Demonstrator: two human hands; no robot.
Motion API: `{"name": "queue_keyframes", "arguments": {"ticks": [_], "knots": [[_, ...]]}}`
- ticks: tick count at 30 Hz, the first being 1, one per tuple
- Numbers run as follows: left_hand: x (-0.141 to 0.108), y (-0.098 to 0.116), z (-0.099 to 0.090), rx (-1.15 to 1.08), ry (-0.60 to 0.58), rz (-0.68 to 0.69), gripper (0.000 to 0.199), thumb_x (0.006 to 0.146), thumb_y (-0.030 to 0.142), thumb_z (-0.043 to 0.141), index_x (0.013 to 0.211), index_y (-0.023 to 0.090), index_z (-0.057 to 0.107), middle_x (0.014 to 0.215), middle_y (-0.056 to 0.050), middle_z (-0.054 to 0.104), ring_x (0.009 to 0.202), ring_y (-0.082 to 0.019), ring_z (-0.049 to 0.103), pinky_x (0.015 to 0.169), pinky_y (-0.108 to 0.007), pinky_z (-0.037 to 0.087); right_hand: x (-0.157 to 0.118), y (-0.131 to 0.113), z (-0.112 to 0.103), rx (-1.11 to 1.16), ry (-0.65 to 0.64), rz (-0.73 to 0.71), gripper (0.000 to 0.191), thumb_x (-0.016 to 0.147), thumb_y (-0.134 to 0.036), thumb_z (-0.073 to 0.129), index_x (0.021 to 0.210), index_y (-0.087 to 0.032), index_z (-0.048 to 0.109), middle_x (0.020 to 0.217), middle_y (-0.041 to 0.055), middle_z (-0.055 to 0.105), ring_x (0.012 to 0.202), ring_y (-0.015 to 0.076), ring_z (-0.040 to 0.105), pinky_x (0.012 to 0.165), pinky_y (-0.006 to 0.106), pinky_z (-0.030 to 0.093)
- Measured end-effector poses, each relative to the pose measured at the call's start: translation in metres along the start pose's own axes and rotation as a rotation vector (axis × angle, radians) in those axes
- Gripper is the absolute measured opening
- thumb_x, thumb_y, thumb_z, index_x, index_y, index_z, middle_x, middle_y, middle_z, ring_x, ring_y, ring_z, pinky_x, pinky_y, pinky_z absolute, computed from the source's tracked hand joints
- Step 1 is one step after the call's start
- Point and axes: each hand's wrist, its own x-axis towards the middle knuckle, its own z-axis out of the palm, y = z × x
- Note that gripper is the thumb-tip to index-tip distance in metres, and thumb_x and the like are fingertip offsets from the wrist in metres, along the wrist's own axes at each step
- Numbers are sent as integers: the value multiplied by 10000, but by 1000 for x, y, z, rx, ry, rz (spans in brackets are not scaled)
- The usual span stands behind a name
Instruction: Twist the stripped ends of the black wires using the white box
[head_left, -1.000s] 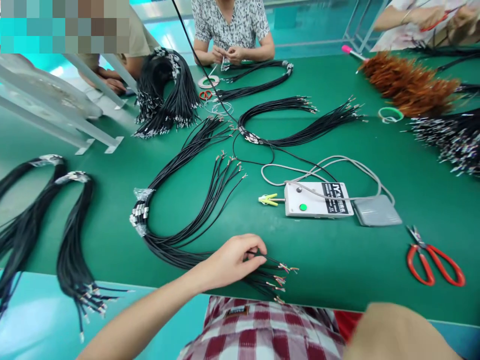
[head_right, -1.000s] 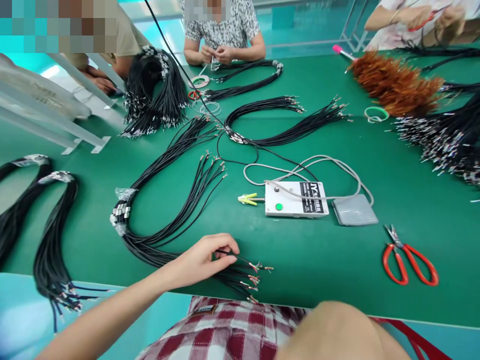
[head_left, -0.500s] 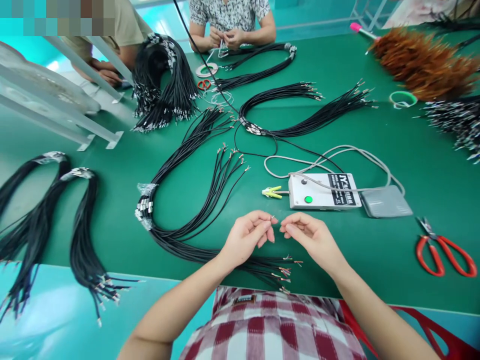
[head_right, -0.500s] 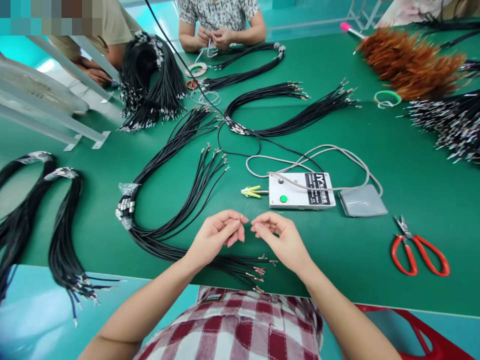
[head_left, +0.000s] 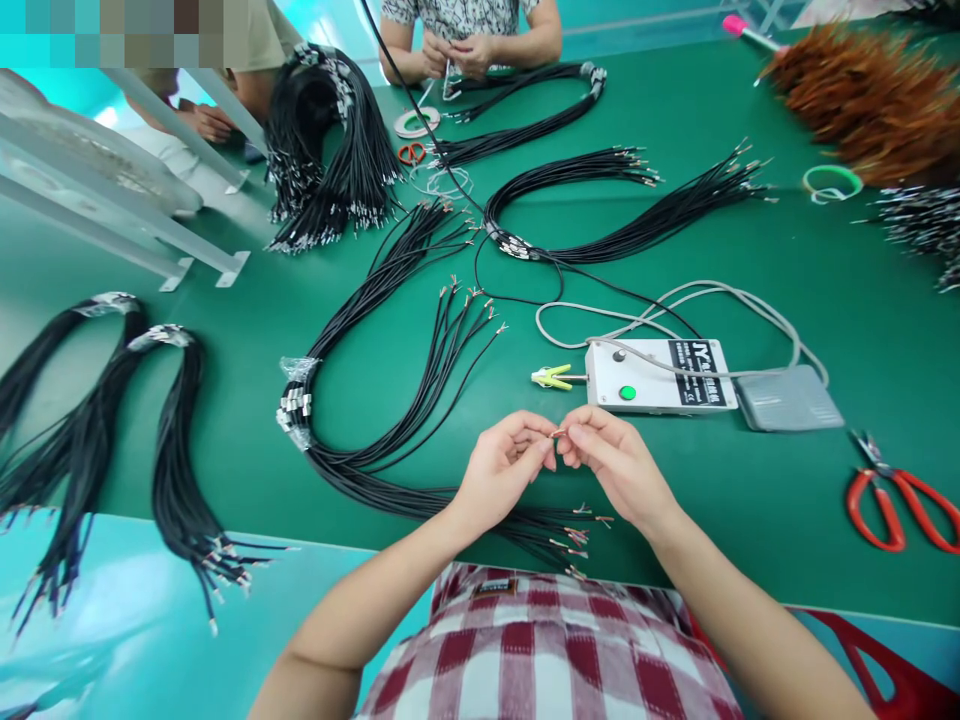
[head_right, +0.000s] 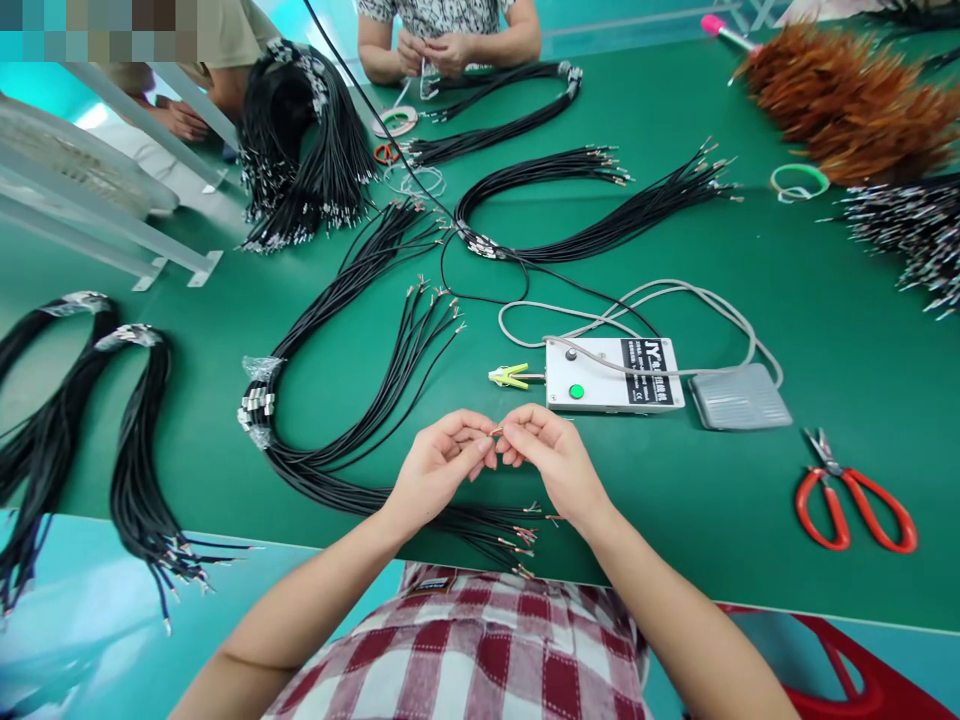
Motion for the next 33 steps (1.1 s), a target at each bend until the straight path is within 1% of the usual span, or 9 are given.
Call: {"name": "queue_keyframes", "arguments": {"ticks": [9,15,17,19,21,23,25,30,33], "knots": [[-2,-4,-1,-35,-4,-5,370,867,444,698,1048,150,562,644,18,613,500,-70,451,485,-198,347,3,9,0,-7,22,-9,249,776,-415,802,809,-191,700,688,-7,645,626,113,557,601,257,446],[0,-8,-7,-106,-64,-32,319,899,397,668,1070,152,556,641,18,614,485,-62,444,479,-191,337,4,16,1,-102,13,-57,264,814,-445,760,819,-193,681,678,-7,643,627,122,572,612,269,471],[0,-9,-6,-103,-65,-30,309,891,377,679,1078,156,573,695,15,608,491,-56,457,470,-187,349,3,17,2,-134,5,-67,268,826,-449,744,821,-191,673,692,-3,648,627,122,574,616,269,478],[0,-9,-2,-64,-31,1,320,854,341,725,1093,169,598,810,1,604,535,-57,512,476,-184,383,2,16,3,-162,11,-83,270,821,-447,744,814,-191,658,711,-2,650,625,120,574,616,269,485],[1,-9,3,21,37,78,283,823,298,757,1054,176,648,916,-17,588,597,-63,562,496,-187,423,-1,15,5,-191,28,-101,270,820,-445,742,810,-195,642,710,-8,639,621,121,571,618,271,493],[2,-9,8,82,107,170,175,831,280,746,953,164,698,936,-28,579,613,-65,577,504,-193,441,-2,14,6,-227,41,-117,262,837,-442,722,816,-197,633,694,-14,622,624,125,569,622,272,496],[3,-11,9,56,140,207,143,855,291,719,873,150,718,902,-29,584,560,-55,558,477,-200,429,-3,13,6,-261,42,-129,244,865,-430,691,835,-195,633,693,-13,617,633,127,570,627,273,494],[6,-12,5,-182,100,47,198,873,336,698,884,139,715,641,13,572,469,-68,517,445,-201,367,-1,13,2,-299,9,-140,200,904,-384,643,839,-197,613,702,-15,612,645,127,574,645,277,472],[7,-11,4,-268,107,-10,232,829,354,737,853,125,713,606,8,582,456,-76,507,436,-204,346,0,14,1,-306,-7,-139,190,913,-374,630,844,-198,606,710,-14,612,654,128,573,657,282,468]]}}
